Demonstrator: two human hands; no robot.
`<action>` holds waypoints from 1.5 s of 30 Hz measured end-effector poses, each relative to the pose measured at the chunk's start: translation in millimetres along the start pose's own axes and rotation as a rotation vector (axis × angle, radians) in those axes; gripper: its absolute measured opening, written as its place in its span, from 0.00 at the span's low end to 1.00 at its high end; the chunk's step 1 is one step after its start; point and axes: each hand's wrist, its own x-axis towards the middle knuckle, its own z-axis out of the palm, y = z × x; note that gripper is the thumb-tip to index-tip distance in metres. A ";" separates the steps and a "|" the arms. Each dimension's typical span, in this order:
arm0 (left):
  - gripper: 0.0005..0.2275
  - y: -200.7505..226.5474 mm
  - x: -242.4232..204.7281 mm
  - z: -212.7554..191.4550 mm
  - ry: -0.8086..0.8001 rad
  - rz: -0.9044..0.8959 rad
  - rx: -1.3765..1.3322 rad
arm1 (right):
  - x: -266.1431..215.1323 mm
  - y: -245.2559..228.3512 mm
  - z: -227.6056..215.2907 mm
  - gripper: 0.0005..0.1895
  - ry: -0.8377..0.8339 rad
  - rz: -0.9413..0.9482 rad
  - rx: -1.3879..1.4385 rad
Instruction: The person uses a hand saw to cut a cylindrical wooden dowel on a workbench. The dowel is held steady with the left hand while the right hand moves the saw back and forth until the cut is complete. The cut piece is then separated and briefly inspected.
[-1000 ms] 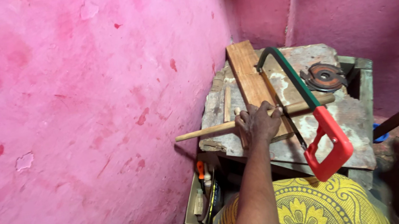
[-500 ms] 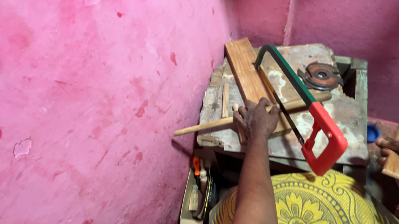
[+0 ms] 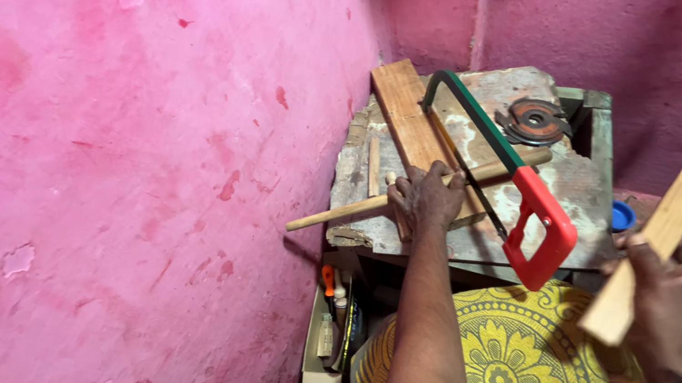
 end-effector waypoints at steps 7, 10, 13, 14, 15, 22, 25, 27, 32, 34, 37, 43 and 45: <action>0.16 -1.0 0.0 -0.5 0.017 -0.019 0.020 | -17.3 13.0 10.7 0.04 0.157 -0.027 0.393; 0.16 0.8 0.6 0.6 0.027 -0.009 0.003 | -7.9 13.9 -4.0 0.09 0.217 -0.120 0.390; 0.16 -1.4 -2.2 2.0 0.005 -0.009 0.006 | 16.2 17.1 -31.0 0.12 0.225 -0.186 0.403; 0.16 -0.8 -2.0 1.7 0.013 -0.010 0.009 | 26.1 18.7 -41.8 0.12 0.214 -0.212 0.415; 0.16 -0.1 -1.9 1.4 0.021 -0.011 0.013 | 35.1 21.6 -51.8 0.12 0.221 -0.212 0.423; 0.16 1.0 -3.7 -2.0 0.011 -0.008 0.007 | 72.2 52.6 -99.1 0.12 0.377 0.009 0.474; 0.16 3.0 -2.1 -0.4 0.020 -0.016 0.008 | 75.5 54.7 -105.4 0.13 0.432 0.115 0.510; 0.16 3.3 -1.8 1.5 0.023 -0.019 0.006 | 70.0 52.9 -103.0 0.13 0.450 0.192 0.545; 0.16 1.8 -3.1 -1.7 0.017 -0.014 0.010 | 34.3 52.9 -71.2 0.13 0.460 0.464 0.704; 0.16 1.6 -5.7 -2.1 0.028 -0.001 0.020 | 23.7 54.1 -64.2 0.14 0.486 0.534 0.711; 0.17 6.5 -3.5 -1.1 0.043 0.008 0.033 | 23.5 59.5 -64.9 0.11 0.394 0.275 0.586; 0.17 1.2 -2.6 -2.3 -0.001 -0.014 0.051 | 44.3 69.1 -88.3 0.14 0.440 0.105 0.538; 0.17 3.8 -1.4 -1.2 -0.006 -0.016 0.034 | 51.8 64.7 -95.1 0.14 0.448 0.090 0.521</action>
